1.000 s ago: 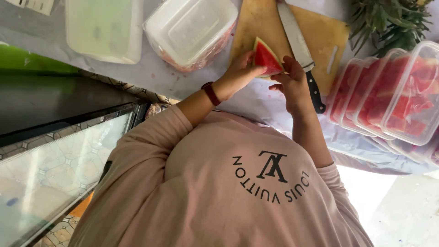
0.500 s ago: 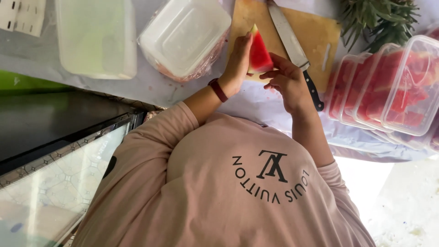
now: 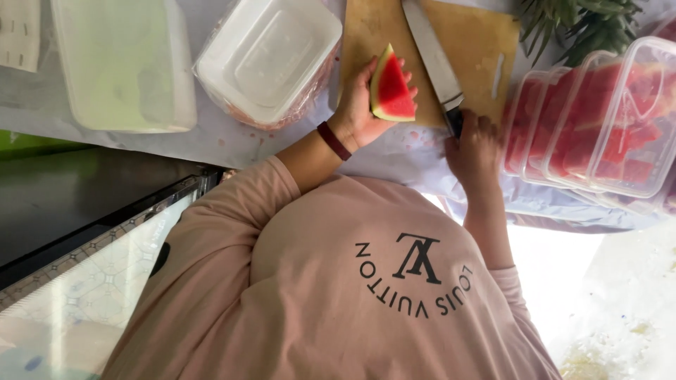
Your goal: Cutting watermelon and pineapple into pieces and organizing them into plastic containers for packaging.
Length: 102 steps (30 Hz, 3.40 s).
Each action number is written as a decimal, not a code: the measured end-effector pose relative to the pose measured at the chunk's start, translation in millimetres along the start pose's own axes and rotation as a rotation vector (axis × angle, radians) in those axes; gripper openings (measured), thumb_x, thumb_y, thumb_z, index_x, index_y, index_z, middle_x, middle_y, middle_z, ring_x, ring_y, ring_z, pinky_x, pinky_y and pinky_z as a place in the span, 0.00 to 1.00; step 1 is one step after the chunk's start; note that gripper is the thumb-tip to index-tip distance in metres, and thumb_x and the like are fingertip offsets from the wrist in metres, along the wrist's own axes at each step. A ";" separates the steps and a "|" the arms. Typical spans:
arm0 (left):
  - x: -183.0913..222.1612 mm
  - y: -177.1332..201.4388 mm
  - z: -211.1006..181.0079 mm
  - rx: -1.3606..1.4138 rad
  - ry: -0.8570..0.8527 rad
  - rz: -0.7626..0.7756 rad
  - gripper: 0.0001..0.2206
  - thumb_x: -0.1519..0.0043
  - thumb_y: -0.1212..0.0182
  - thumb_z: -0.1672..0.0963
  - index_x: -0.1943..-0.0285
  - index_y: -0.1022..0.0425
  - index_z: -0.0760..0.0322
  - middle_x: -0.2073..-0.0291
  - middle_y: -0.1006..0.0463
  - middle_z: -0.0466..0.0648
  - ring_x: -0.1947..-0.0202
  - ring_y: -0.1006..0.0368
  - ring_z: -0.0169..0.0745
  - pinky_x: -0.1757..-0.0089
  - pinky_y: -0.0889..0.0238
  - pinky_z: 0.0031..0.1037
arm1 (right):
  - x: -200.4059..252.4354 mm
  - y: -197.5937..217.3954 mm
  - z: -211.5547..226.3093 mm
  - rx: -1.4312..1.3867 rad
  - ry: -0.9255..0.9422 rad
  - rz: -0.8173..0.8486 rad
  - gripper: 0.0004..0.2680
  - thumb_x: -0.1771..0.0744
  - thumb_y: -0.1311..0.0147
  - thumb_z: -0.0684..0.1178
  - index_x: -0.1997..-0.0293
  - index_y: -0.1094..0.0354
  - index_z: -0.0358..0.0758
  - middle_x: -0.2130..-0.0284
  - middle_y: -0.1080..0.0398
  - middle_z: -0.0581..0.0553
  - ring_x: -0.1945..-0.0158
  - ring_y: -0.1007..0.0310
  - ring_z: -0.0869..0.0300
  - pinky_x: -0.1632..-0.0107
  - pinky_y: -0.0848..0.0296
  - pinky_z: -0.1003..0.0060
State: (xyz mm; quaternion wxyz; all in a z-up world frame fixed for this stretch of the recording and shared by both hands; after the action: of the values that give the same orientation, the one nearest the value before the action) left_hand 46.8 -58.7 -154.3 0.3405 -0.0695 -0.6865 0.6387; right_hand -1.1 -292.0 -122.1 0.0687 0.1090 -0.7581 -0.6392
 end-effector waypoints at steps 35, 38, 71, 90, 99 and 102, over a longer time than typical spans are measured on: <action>29.3 -124.4 -54.0 -0.207 -0.795 -0.039 0.18 0.38 0.39 0.47 0.47 0.26 0.59 0.57 0.20 0.54 0.59 0.21 0.49 0.60 0.26 0.39 | 61.8 96.5 9.6 -1.174 -0.108 0.286 0.14 0.29 0.51 0.59 0.59 0.37 0.35 0.74 0.46 0.52 0.71 0.51 0.63 0.68 0.49 0.68; 25.1 -120.5 -48.4 -0.207 -0.758 -0.124 0.20 0.39 0.39 0.45 0.46 0.25 0.58 0.58 0.18 0.56 0.58 0.20 0.52 0.61 0.27 0.36 | 56.3 110.3 16.3 -1.181 -0.201 0.359 0.14 0.29 0.51 0.60 0.59 0.36 0.36 0.74 0.45 0.52 0.70 0.50 0.62 0.66 0.49 0.68; 15.9 -120.9 -23.5 -0.652 -1.128 -0.465 0.24 0.32 0.54 0.42 0.41 0.30 0.62 0.56 0.27 0.50 0.54 0.30 0.43 0.60 0.30 0.37 | 59.4 82.2 13.7 -0.804 -0.305 0.251 0.18 0.29 0.57 0.69 0.55 0.35 0.43 0.78 0.33 0.41 0.74 0.34 0.36 0.71 0.37 0.47; 10.0 -111.2 -34.9 -0.494 -0.723 -0.544 0.30 0.43 0.45 0.41 0.40 0.27 0.63 0.50 0.28 0.48 0.53 0.31 0.44 0.54 0.31 0.38 | 62.5 97.1 -1.3 -0.664 -0.228 0.263 0.13 0.28 0.49 0.62 0.53 0.32 0.44 0.78 0.30 0.40 0.73 0.32 0.33 0.68 0.32 0.45; 8.2 -124.1 -29.4 -0.479 -0.847 -0.536 0.36 0.44 0.49 0.41 0.29 0.36 0.59 0.33 0.32 0.50 0.39 0.35 0.47 0.46 0.35 0.43 | 61.7 131.3 5.0 -0.811 -0.421 0.498 0.15 0.29 0.54 0.64 0.53 0.34 0.44 0.75 0.30 0.40 0.69 0.32 0.35 0.64 0.34 0.47; 7.2 -126.9 -26.1 -0.479 -0.849 -0.559 0.35 0.43 0.51 0.41 0.29 0.36 0.58 0.32 0.32 0.50 0.37 0.35 0.47 0.44 0.36 0.42 | 60.4 135.0 5.3 -0.791 -0.443 0.528 0.14 0.29 0.54 0.64 0.50 0.32 0.47 0.72 0.27 0.39 0.64 0.29 0.32 0.62 0.33 0.45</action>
State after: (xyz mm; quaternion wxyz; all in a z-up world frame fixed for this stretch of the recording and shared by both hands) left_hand 98.9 -55.4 -35.6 0.1654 0.3027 -0.8816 0.3223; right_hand -71.3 -280.8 7.8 0.1014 -0.2580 -0.4568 -0.8453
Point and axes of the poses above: each hand's wrist, its own x-axis away from the middle knuckle, its own y-axis out of the back of the hand, z = x × y, the point moved 3 cm from there along -x, towards the middle knuckle
